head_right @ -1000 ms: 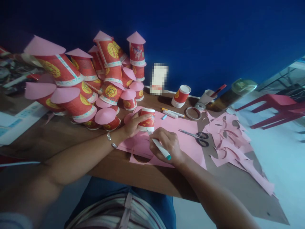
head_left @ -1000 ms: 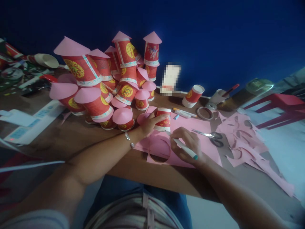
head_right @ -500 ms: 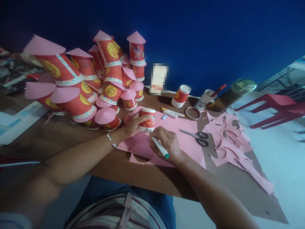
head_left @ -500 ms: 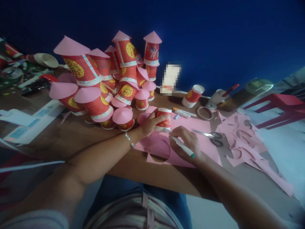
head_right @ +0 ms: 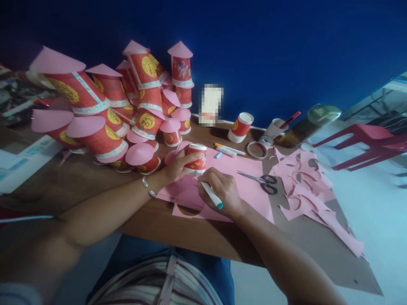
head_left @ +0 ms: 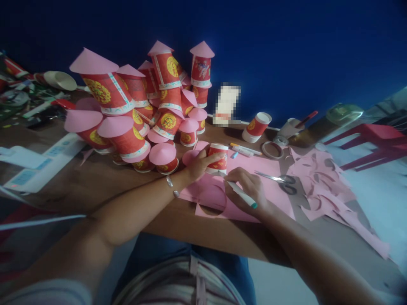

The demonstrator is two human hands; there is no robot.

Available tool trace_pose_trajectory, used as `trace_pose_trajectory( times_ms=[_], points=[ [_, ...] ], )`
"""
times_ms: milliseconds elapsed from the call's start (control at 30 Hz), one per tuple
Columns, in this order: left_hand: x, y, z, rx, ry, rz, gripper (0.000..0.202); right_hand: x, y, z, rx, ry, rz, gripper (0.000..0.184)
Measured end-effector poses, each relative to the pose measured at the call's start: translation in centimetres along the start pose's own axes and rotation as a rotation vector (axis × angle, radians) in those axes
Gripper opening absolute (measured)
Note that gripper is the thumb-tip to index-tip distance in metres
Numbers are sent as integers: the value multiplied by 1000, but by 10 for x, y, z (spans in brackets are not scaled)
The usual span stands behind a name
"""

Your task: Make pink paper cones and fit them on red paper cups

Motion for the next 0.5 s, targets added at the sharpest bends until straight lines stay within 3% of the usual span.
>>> trace_pose_trajectory(
  times_ms=[500],
  points=[
    [0, 1, 1, -2, -6, 16, 43, 2, -1, -1, 62, 66, -72, 12]
  ],
)
Point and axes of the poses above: each hand's wrist, its own x-axis towards the middle knuckle, its own z-axis out of the back of the hand, y = z × x, the point moved 9 cm from there along x, towards the middle knuckle, and after that the axes turned 12 degrees about -y, right-handed, at the moved point
